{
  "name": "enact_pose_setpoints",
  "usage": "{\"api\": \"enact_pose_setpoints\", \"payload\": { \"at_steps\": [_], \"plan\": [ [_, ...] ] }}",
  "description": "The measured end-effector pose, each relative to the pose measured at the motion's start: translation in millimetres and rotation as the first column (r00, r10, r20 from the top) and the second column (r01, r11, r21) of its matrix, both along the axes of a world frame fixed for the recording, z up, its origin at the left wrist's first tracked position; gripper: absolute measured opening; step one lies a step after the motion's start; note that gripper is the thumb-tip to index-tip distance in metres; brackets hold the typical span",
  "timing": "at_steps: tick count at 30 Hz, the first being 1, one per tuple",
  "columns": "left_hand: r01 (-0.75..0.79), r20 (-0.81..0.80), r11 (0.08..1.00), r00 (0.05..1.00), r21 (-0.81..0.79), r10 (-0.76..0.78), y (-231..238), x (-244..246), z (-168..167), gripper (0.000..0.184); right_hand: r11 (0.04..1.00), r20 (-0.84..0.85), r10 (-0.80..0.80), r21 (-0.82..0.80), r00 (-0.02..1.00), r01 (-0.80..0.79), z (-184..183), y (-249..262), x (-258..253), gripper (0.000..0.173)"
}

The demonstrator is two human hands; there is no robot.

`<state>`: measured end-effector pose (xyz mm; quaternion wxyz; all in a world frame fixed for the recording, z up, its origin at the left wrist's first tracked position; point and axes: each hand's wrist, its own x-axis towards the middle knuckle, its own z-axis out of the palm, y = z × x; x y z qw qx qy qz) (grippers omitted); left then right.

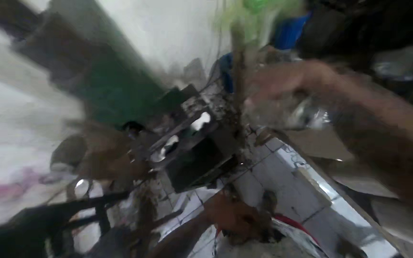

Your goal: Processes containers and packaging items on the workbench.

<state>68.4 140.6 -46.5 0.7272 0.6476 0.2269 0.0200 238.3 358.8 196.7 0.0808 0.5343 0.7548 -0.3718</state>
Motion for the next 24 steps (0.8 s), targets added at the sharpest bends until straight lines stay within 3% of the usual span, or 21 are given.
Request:
{"api": "enact_pose_setpoints", "payload": {
  "at_steps": [3, 5, 7, 9, 11, 14, 16, 20, 24],
  "plan": [
    [-0.214, -0.149, 0.97, 0.962, 0.118, 0.23, 49, 31, 8, 0.037, 0.989, -0.227, 0.146, 0.0, 0.963, -0.149, -130, -67, 127, 0.063],
    [-0.278, -0.301, 0.915, 0.882, 0.292, 0.364, 100, 69, 7, 0.038, 0.981, -0.18, 0.111, -0.139, 0.977, -0.137, -202, -125, 192, 0.087],
    [-0.207, -0.427, 0.894, 0.821, 0.398, 0.38, 151, 120, 9, 0.043, 0.976, -0.063, -0.078, -0.207, 0.995, 0.064, -281, -193, 236, 0.095],
    [-0.068, -0.484, 0.866, 0.806, 0.496, 0.341, 194, 176, 4, 0.041, 0.918, 0.07, -0.35, -0.172, 0.934, 0.357, -363, -255, 262, 0.095],
    [0.133, -0.503, 0.8, 0.833, 0.585, 0.23, 223, 231, -11, 0.035, 0.855, 0.173, -0.476, -0.14, 0.863, 0.499, -428, -300, 281, 0.098],
    [0.416, -0.598, 0.685, 0.801, 0.598, 0.036, 239, 306, -47, 0.034, 0.838, 0.134, -0.531, -0.065, 0.837, 0.542, -465, -325, 294, 0.094],
    [0.488, -0.643, 0.648, 0.766, 0.584, 0.002, 243, 328, -89, 0.043, 0.837, 0.115, -0.537, -0.045, 0.836, 0.545, -475, -331, 296, 0.098],
    [0.436, -0.634, 0.743, 0.773, 0.509, -0.02, 259, 338, -104, 0.059, 0.76, 0.181, -0.604, -0.162, 0.776, 0.629, -487, -324, 305, 0.099],
    [0.447, -0.632, 0.734, 0.775, 0.511, -0.032, 263, 335, -103, 0.066, 0.762, 0.17, -0.61, -0.144, 0.774, 0.632, -483, -325, 303, 0.106]
  ]
}}
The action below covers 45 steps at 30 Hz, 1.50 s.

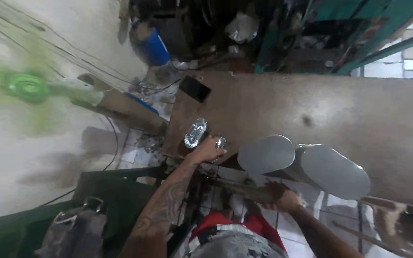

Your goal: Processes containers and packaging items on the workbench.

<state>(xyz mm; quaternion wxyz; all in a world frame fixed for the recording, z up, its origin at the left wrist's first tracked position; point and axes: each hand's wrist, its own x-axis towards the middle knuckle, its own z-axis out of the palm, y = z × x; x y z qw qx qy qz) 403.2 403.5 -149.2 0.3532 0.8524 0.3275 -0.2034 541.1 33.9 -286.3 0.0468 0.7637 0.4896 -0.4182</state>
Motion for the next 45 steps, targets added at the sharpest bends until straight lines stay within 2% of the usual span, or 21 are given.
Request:
{"api": "enact_pose_setpoints", "payload": {
  "at_steps": [3, 5, 6, 8, 9, 10, 11, 13, 15, 17, 19, 22, 24, 26, 28, 29, 31, 32, 35, 39, 45],
  "plan": [
    [0.01, 0.081, 0.999, 0.997, -0.032, -0.008, 2, -5, -18, 0.055, 0.999, -0.027, -0.033, 0.018, 0.999, 0.033, 16, 7, -9, 0.101],
    [0.04, 0.13, 0.996, 0.991, -0.079, -0.029, 3, -5, -18, 0.045, 0.965, -0.126, -0.251, 0.042, 0.96, 0.258, 40, 7, -16, 0.075],
    [0.048, 0.152, 0.995, 0.988, -0.091, -0.034, 3, -7, -16, 0.045, 0.906, -0.204, -0.398, 0.067, 0.895, 0.418, 58, 6, -23, 0.061],
    [0.051, 0.144, 0.991, 0.989, -0.121, -0.034, 9, -9, -17, 0.058, 0.759, -0.398, -0.584, 0.043, 0.708, 0.65, 116, 5, -35, 0.05],
    [0.051, 0.121, 0.99, 0.992, -0.129, -0.035, 9, -9, -16, 0.068, 0.731, -0.462, -0.589, 0.047, 0.663, 0.681, 151, 4, -37, 0.049],
    [0.063, 0.103, 0.991, 0.993, -0.122, -0.051, 7, -9, -13, 0.072, 0.711, -0.493, -0.548, 0.151, 0.675, 0.687, 184, 0, -39, 0.047],
    [0.093, 0.088, 0.99, 0.993, -0.107, -0.084, 3, -8, -9, 0.072, 0.679, -0.456, -0.485, 0.341, 0.747, 0.649, 215, -3, -38, 0.045],
    [0.159, 0.067, 0.985, 0.986, -0.072, -0.154, -5, -3, 2, 0.067, 0.571, -0.115, -0.42, 0.737, 0.9, 0.361, 262, -3, -22, 0.044],
    [0.215, 0.049, 0.976, 0.976, -0.04, -0.213, -8, 3, 3, 0.067, 0.58, 0.24, -0.393, 0.814, 0.888, 0.037, 285, 3, 14, 0.052],
    [0.252, 0.045, 0.967, 0.967, -0.025, -0.251, -5, 8, -4, 0.071, 0.716, 0.381, -0.272, 0.693, 0.884, -0.078, 286, 14, 51, 0.062],
    [0.272, 0.011, 0.962, 0.962, -0.008, -0.272, -3, 14, -5, 0.078, 0.831, 0.351, -0.171, 0.553, 0.921, -0.056, 269, 26, 70, 0.059],
    [0.113, 0.069, 0.993, 0.991, 0.024, -0.114, -9, 17, 23, 0.089, 0.77, 0.214, -0.134, 0.637, 0.968, -0.034, 241, 16, 77, 0.037],
    [-0.124, 0.289, 0.992, 0.949, -0.018, 0.124, -26, 14, 63, 0.079, 0.721, 0.058, -0.129, 0.691, 0.99, 0.053, 241, 10, 90, 0.04],
    [-0.195, 0.462, 0.981, 0.869, -0.004, 0.175, -65, 17, 110, 0.065, 0.721, -0.079, -0.108, 0.68, 0.991, 0.132, 247, 8, 101, 0.042],
    [-0.034, 0.415, 0.994, 0.91, 0.102, -0.012, -113, 37, 152, 0.056, 0.717, -0.136, -0.085, 0.68, 0.987, 0.155, 252, 8, 106, 0.042],
    [0.096, 0.264, 0.988, 0.956, 0.123, -0.125, -131, 53, 165, 0.058, 0.712, -0.147, -0.073, 0.685, 0.986, 0.155, 253, 9, 107, 0.043],
    [0.308, 0.003, 0.951, 0.951, 0.033, -0.308, -146, 86, 162, 0.06, 0.712, -0.157, -0.054, 0.686, 0.986, 0.148, 254, 8, 107, 0.047],
    [0.366, -0.026, 0.93, 0.93, -0.031, -0.367, -142, 95, 152, 0.056, 0.709, -0.157, -0.042, 0.692, 0.987, 0.14, 253, 7, 108, 0.048],
    [0.467, 0.087, 0.839, 0.882, -0.279, -0.462, -111, 104, 142, 0.03, 0.705, -0.177, -0.022, 0.695, 0.984, 0.141, 253, 6, 111, 0.05],
    [0.441, 0.156, 0.66, 0.882, -0.608, -0.445, -85, 112, 136, 0.036, 0.703, -0.203, -0.015, 0.694, 0.979, 0.155, 253, 6, 114, 0.048],
    [0.454, 0.178, 0.643, 0.876, -0.617, -0.448, -86, 115, 136, 0.029, 0.667, -0.215, -0.029, 0.723, 0.976, 0.18, 250, 4, 112, 0.043]
  ]
}}
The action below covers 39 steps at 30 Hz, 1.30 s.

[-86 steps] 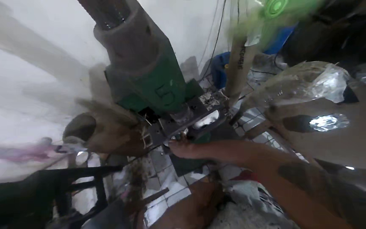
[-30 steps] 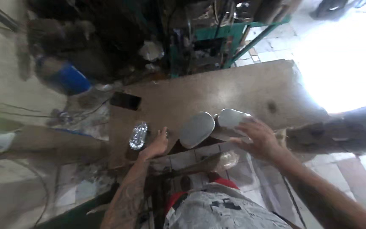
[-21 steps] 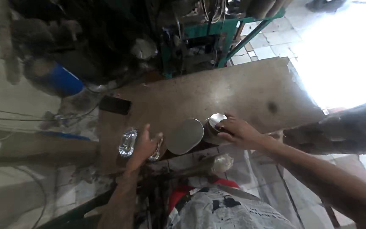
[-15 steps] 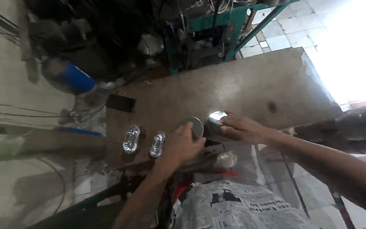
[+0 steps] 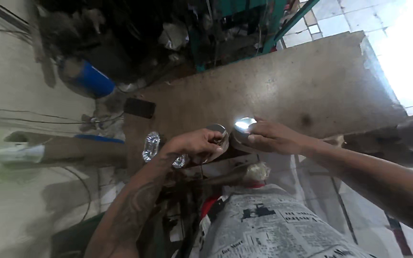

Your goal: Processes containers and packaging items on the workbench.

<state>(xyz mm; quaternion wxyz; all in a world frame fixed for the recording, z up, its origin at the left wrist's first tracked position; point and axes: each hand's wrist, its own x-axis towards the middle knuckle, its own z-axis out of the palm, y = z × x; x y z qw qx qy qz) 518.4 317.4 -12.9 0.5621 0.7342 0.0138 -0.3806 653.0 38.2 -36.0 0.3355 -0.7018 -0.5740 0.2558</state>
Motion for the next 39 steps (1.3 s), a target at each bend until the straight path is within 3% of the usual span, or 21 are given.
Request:
{"api": "enact_pose_setpoints", "payload": {
  "at_steps": [3, 8, 12, 15, 18, 21, 25, 33, 35, 39],
  "plan": [
    [-0.004, 0.011, 1.0, 1.0, -0.016, 0.004, 0, -2, 0, 0.028, 0.999, -0.038, -0.026, -0.042, 0.999, 0.025, 7, -1, -5, 0.042],
    [0.036, 0.078, 0.999, 0.996, 0.021, -0.038, 1, -2, -1, 0.02, 0.995, 0.073, -0.099, -0.022, 0.992, 0.101, 1, 0, -11, 0.027],
    [0.038, 0.083, 0.998, 0.996, 0.048, -0.042, 0, -2, -2, 0.015, 0.993, 0.11, -0.116, -0.018, 0.987, 0.119, -9, 1, -18, 0.035],
    [0.016, 0.162, 0.976, 0.985, 0.219, -0.052, -8, -6, -4, 0.034, 0.991, 0.117, -0.135, 0.012, 0.984, 0.134, -12, 2, -21, 0.042],
    [-0.025, 0.224, 0.881, 0.97, 0.472, -0.092, -25, -11, -4, 0.055, 0.989, 0.133, -0.144, 0.042, 0.981, 0.139, -14, 2, -22, 0.039],
    [-0.021, 0.288, 0.934, 0.953, 0.356, -0.088, -16, -18, -3, 0.049, 0.988, 0.113, -0.155, 0.01, 0.981, 0.155, -7, 4, -20, 0.035],
    [0.038, 0.207, 0.989, 0.976, 0.145, -0.068, 1, -10, -5, 0.037, 0.985, 0.131, -0.17, 0.059, 0.977, 0.164, -17, 2, -12, 0.034],
    [-0.009, 0.075, 0.982, 0.997, 0.187, -0.005, -11, -10, 19, 0.032, 0.982, 0.176, -0.18, 0.086, 0.968, 0.168, -14, 3, -18, 0.03],
    [0.017, 0.111, 0.993, 0.993, 0.116, -0.03, -3, -9, 7, 0.034, 0.982, 0.157, -0.189, 0.045, 0.969, 0.184, -9, 3, -21, 0.032],
    [-0.004, 0.142, 0.987, 0.99, 0.16, -0.019, -9, -15, 19, 0.034, 0.982, 0.141, -0.188, 0.033, 0.972, 0.186, -10, 5, -20, 0.034]
  ]
}}
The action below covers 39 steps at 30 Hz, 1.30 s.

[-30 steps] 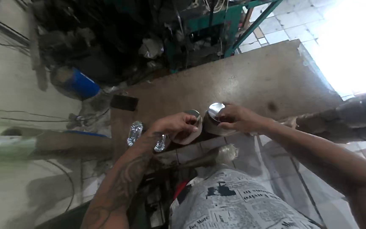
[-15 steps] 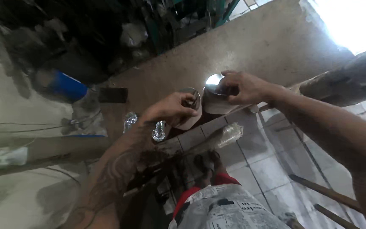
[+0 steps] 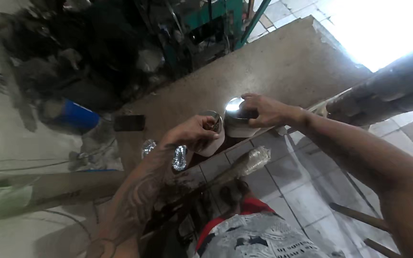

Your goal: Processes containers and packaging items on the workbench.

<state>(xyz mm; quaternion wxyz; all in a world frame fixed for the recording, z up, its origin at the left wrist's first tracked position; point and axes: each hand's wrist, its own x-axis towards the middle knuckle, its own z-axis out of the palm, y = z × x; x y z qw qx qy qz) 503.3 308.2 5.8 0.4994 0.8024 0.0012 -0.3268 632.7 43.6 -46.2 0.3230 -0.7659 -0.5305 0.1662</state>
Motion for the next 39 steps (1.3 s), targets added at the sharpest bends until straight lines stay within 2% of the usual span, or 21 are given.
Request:
{"api": "enact_pose_setpoints", "payload": {
  "at_steps": [3, 5, 9, 11, 12, 14, 15, 16, 18, 21, 23, 24, 25, 26, 27, 28, 29, 31, 32, 35, 39],
  "plan": [
    [0.006, 0.004, 0.998, 1.0, -0.058, -0.006, 12, 8, -22, 0.05, 0.999, 0.02, 0.019, 0.05, 1.0, -0.02, -11, -1, 4, 0.033],
    [-0.05, 0.032, 0.997, 0.998, 0.055, 0.048, 4, 3, -18, 0.069, 1.0, 0.064, 0.021, 0.017, 0.998, -0.022, -5, -1, 0, 0.027],
    [-0.209, 0.417, 0.93, 0.906, 0.303, 0.068, -23, -44, 12, 0.045, 0.996, 0.386, -0.073, -0.015, 0.92, 0.085, 29, 4, -37, 0.028],
    [-0.396, 0.635, 0.918, 0.707, -0.009, 0.311, -32, -80, 28, 0.04, 0.955, 0.124, -0.219, 0.232, 0.968, 0.186, 42, 8, -67, 0.033],
    [-0.467, 0.575, 0.839, 0.619, -0.278, 0.535, -38, -97, 29, 0.041, 0.906, -0.201, -0.223, 0.318, 0.954, 0.279, 45, 11, -84, 0.035],
    [-0.614, 0.196, 0.467, 0.457, -0.636, 0.868, -57, -117, 18, 0.041, 0.807, -0.8, -0.108, 0.277, 0.59, 0.522, 47, 27, -116, 0.031],
    [-0.681, 0.02, 0.296, 0.381, -0.67, 0.924, -67, -120, 7, 0.039, 0.784, -0.909, -0.094, 0.184, 0.406, 0.593, 46, 36, -129, 0.031],
    [-0.741, -0.122, 0.163, 0.315, -0.651, 0.941, -77, -123, -5, 0.036, 0.786, -0.95, -0.101, 0.107, 0.297, 0.609, 43, 42, -139, 0.03],
    [-0.817, -0.325, -0.02, 0.207, -0.576, 0.923, -94, -129, -20, 0.027, 0.87, -0.962, -0.121, 0.017, 0.247, 0.493, 35, 39, -146, 0.031],
    [-0.677, -0.522, -0.265, 0.205, -0.687, 0.828, -113, -140, -42, 0.022, 0.989, -0.98, 0.038, 0.065, 0.195, 0.13, 22, 17, -124, 0.022],
    [-0.623, -0.56, -0.354, 0.165, -0.697, 0.812, -138, -134, -69, 0.034, 0.993, -0.987, 0.075, 0.087, 0.143, 0.075, 7, 8, -119, 0.02],
    [-0.653, -0.554, -0.331, 0.165, -0.681, 0.816, -145, -127, -91, 0.034, 0.995, -0.977, 0.024, 0.044, 0.213, 0.09, -4, 1, -116, 0.02],
    [-0.727, -0.522, -0.231, 0.202, -0.647, 0.829, -147, -121, -118, 0.028, 0.997, -0.92, -0.053, -0.024, 0.388, 0.079, -19, -11, -109, 0.019],
    [-0.813, -0.428, 0.008, 0.316, -0.583, 0.847, -144, -113, -151, 0.02, 0.995, -0.77, -0.085, -0.104, 0.632, 0.006, -37, -30, -99, 0.022],
    [-0.831, -0.308, 0.343, 0.498, -0.438, 0.811, -137, -103, -182, 0.021, 0.971, -0.566, -0.034, -0.214, 0.824, -0.108, -56, -54, -88, 0.031],
    [-0.759, -0.261, 0.611, 0.651, -0.224, 0.713, -131, -86, -210, 0.03, 0.906, -0.401, 0.051, -0.367, 0.915, -0.211, -71, -78, -79, 0.036],
    [-0.636, -0.241, 0.771, 0.755, -0.038, 0.61, -129, -71, -245, 0.044, 0.786, -0.295, 0.119, -0.555, 0.948, -0.272, -84, -100, -75, 0.036],
    [-0.541, -0.216, 0.822, 0.793, 0.18, 0.569, -134, -60, -285, 0.054, 0.555, -0.295, 0.089, -0.778, 0.951, -0.294, -96, -136, -83, 0.038],
    [-0.568, -0.238, 0.797, 0.761, 0.204, 0.603, -132, -62, -269, 0.051, 0.528, -0.324, 0.031, -0.798, 0.945, -0.291, -108, -152, -89, 0.039],
    [-0.684, -0.345, 0.718, 0.647, 0.13, 0.679, -119, -84, -171, 0.037, 0.51, -0.264, -0.128, -0.844, 0.956, -0.165, -140, -188, -106, 0.041],
    [-0.443, -0.341, 0.885, 0.818, 0.141, 0.464, -77, -101, -186, 0.052, 0.553, -0.303, -0.103, -0.809, 0.947, -0.199, -139, -175, -107, 0.039]
  ]
}}
